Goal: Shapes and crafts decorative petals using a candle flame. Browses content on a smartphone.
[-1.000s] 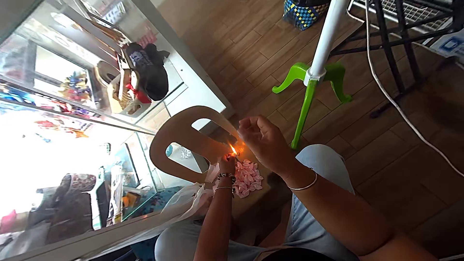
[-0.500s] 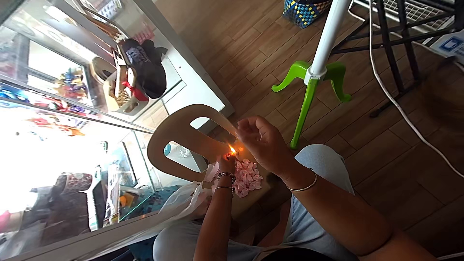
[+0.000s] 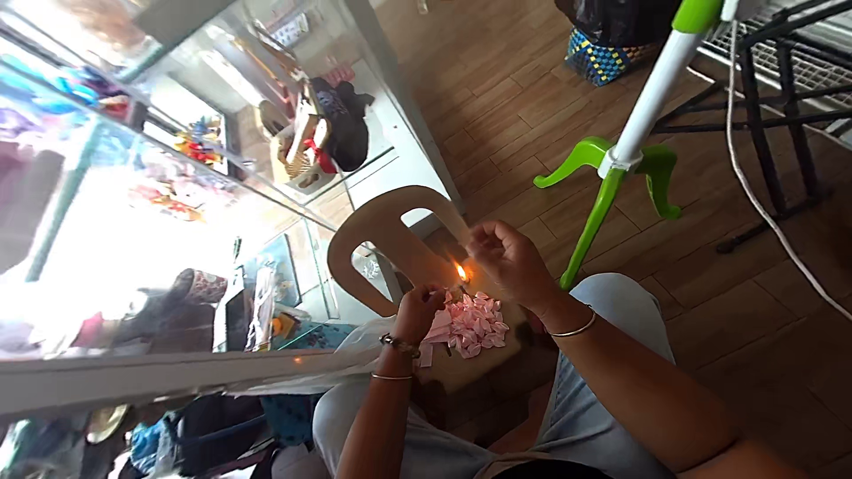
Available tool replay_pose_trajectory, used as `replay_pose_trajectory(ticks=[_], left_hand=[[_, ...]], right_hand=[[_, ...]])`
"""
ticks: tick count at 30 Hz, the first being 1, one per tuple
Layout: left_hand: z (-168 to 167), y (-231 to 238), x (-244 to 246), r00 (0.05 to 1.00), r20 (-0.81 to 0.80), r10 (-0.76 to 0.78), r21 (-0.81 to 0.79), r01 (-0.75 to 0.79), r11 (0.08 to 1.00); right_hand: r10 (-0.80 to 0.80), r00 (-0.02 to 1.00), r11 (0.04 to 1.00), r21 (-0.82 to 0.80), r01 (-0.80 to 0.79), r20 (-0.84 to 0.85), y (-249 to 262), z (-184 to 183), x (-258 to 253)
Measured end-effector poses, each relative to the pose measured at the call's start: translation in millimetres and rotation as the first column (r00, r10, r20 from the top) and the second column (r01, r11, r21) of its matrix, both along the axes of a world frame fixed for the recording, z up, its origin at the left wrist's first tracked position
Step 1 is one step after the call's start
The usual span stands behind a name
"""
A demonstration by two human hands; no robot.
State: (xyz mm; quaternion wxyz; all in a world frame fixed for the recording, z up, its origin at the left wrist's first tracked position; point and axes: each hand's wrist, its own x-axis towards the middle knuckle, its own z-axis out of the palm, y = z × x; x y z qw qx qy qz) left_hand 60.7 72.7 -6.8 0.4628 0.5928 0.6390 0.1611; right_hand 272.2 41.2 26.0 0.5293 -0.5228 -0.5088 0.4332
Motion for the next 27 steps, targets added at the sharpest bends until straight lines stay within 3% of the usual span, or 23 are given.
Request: replay_pose_trajectory(ticks=[3,6,10,13,18,27], left_hand=[[24,-20,-19,0.957,0.268,0.113,0.086,-0.141,0.986],[31,-37,-31,0.823,0.548,0.148,0.083,-0.229,0.97],[24,-46,-36,0.7,0.706,0.111,0.115,-0.267,0.957],[20,-50,-41,0.675,0.734,0.07,0.18,-0.293,0.939],[17,-54,-49,0.731,0.681,0.04,0.315,-0.341,0.886],[15,-55,-53,0.801,0.589,0.111,0.315,-0.354,0.881]], right_hand=[[0.09,0.996,0.995,-0.047,-0.091,-0.015,3,-1,-14],[0.258,0.961,0.965,-0.024,-0.261,-0.104,0,-5,-36],[0.372,0.893,0.926,0.036,-0.376,-0.254,-11,-11,-69],[0.343,0.891,0.937,0.038,-0.348,-0.298,-13,-11,-85],[0.316,0.894,0.945,0.023,-0.326,-0.317,-10,-12,-104],[0.285,0.919,0.957,0.018,-0.291,-0.272,-5,-17,-120]])
